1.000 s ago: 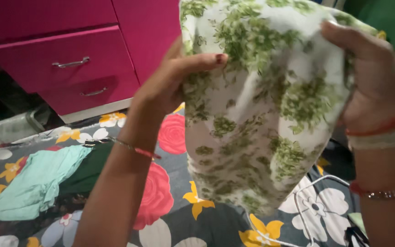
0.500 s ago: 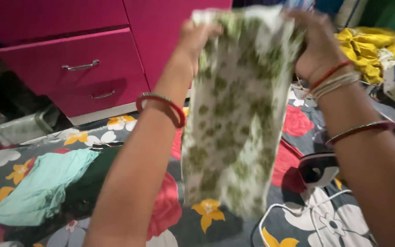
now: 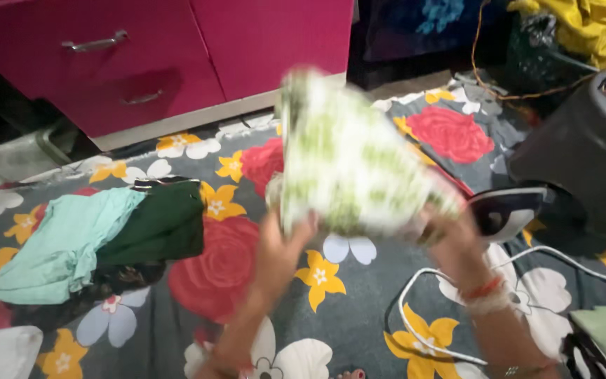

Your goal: The person irons a white shirt with green patterns and a light green shirt on a floral bedsheet. They use an electric iron to smooth out wrinkles, folding the shirts after ironing.

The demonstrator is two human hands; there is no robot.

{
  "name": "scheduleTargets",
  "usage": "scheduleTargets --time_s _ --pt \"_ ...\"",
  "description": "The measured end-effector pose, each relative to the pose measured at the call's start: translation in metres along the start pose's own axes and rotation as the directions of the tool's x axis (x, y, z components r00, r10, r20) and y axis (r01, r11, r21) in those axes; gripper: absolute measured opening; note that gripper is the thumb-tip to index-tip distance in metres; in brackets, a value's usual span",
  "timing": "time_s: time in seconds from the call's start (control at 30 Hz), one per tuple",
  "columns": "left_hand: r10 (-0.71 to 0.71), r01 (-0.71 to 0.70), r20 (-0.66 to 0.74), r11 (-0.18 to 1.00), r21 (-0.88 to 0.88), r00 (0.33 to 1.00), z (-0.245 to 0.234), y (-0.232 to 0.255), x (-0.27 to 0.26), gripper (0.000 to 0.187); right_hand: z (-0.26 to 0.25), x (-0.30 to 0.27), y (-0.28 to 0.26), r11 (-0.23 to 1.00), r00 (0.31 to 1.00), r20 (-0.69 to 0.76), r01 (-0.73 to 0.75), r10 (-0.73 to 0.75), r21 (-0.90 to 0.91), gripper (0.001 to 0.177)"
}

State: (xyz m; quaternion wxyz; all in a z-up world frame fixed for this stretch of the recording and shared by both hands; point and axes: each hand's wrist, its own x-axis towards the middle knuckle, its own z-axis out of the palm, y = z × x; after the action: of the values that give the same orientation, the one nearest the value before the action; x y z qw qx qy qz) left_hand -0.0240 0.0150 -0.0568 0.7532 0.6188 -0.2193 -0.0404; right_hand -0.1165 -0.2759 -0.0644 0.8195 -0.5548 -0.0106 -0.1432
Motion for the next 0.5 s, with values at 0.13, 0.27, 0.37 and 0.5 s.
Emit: scheduleTargets --time_s 0.13,0.27,0.37,0.5 --pt "-0.405 0.402 -0.131 0.914 -0.047 0.905 -0.026 -0.17 -0.155 0.042 -0.035 -0.105 0.151 0.838 0.831 -0.333 -0.518 0.445 -0.172 0.049" --pt "-0.387 0.391 -0.066 0.918 0.068 0.92 -0.047 -0.25 -0.246 0.055 -0.066 -0.184 0.227 0.761 0.818 -0.203 -0.575 0.538 -0.301 0.043" --pt "-0.691 0.706 -0.151 0.703 0.09 0.707 -0.055 -0.254 -0.266 0.049 -0.072 -0.213 0.239 0.76 0.846 -0.178 -0.53 0.502 -0.376 0.038" --pt "-0.305 0.312 -0.074 0.896 0.317 0.95 -0.057 -0.225 -0.249 0.047 -0.075 -0.209 0.225 0.834 0.878 -0.147 -0.479 0.456 -0.275 0.035"
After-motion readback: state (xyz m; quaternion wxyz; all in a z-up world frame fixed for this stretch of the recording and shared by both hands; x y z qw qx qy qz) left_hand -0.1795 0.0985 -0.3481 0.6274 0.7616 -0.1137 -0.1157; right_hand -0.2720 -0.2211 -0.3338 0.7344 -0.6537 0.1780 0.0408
